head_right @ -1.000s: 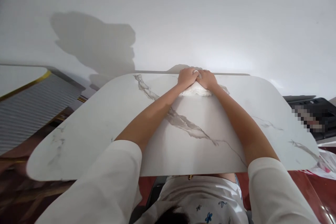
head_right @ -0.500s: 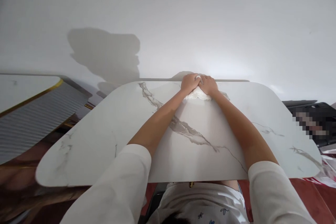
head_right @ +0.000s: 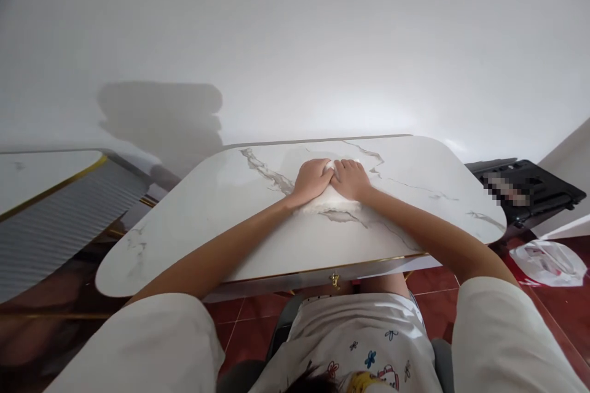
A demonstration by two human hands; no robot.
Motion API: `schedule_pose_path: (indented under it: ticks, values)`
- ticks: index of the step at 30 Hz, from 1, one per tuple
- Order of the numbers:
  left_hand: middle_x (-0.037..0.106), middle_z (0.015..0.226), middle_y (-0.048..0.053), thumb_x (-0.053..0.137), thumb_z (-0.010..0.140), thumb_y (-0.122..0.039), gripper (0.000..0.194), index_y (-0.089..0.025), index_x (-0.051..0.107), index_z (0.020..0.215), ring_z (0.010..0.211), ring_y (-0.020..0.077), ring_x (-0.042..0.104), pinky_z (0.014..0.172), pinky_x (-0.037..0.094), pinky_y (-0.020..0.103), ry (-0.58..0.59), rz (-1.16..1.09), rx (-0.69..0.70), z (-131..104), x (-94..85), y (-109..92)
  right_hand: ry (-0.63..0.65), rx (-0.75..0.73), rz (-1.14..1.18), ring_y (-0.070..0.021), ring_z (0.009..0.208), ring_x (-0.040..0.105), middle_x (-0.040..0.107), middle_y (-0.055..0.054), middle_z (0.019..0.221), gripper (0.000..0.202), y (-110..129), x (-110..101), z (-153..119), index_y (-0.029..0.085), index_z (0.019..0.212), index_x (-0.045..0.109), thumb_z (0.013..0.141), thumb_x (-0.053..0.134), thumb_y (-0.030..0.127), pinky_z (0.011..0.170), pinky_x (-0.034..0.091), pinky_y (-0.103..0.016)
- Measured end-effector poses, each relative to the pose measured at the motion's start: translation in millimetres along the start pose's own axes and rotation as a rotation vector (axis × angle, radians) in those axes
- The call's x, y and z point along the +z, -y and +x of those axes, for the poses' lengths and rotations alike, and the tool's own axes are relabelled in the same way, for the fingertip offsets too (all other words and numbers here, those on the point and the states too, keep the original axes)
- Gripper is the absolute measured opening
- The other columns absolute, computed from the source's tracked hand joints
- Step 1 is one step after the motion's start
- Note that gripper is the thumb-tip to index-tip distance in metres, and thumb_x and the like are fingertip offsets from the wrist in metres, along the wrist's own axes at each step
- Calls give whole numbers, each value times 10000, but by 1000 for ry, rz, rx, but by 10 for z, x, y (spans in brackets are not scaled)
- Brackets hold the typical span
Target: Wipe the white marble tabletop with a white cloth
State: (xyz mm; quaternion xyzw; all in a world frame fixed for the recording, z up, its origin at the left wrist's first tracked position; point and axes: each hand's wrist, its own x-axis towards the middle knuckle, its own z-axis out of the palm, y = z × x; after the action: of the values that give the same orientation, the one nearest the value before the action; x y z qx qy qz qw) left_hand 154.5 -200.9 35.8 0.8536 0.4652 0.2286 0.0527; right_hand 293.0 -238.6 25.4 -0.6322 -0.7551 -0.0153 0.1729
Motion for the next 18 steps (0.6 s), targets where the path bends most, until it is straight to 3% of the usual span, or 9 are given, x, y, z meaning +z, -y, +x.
schedule_pose_path:
  ticks: [5, 9, 14, 18]
  values:
    - [696, 1241, 106, 446, 909, -241, 304, -211, 635, 1145, 1237, 268, 576, 1103, 369, 408, 68, -7, -59, -533, -142, -198, 12, -68, 7, -325, 1210, 548, 629, -173, 1285, 433, 249, -121, -539, 121, 1316, 548, 978, 367, 322, 1052, 411, -471]
    - [672, 1297, 91, 474, 883, -239, 314, -237, 614, 1165, 1287, 267, 538, 1143, 331, 424, 136, -68, -123, -801, -210, -451, 20, -81, 36, -318, 1289, 517, 584, -183, 1385, 488, 239, -173, -894, 106, 1370, 525, 960, 382, 327, 1109, 381, -486]
    - [681, 1203, 111, 461, 866, -263, 253, -211, 605, 1067, 1230, 268, 552, 1108, 358, 401, 194, -142, -99, -865, -160, -877, 28, -87, 103, -300, 1363, 477, 558, -145, 1442, 517, -123, -323, -1200, 150, 1406, 512, 948, 410, 366, 1147, 366, -501]
    - [669, 1204, 122, 465, 859, -287, 237, -200, 591, 1039, 1232, 266, 546, 1102, 356, 389, 233, -207, -84, -718, -13, -1200, 26, -87, 134, -295, 1340, 510, 581, -125, 1422, 516, -517, -465, -1340, 185, 1409, 521, 954, 423, 409, 1119, 405, -506]
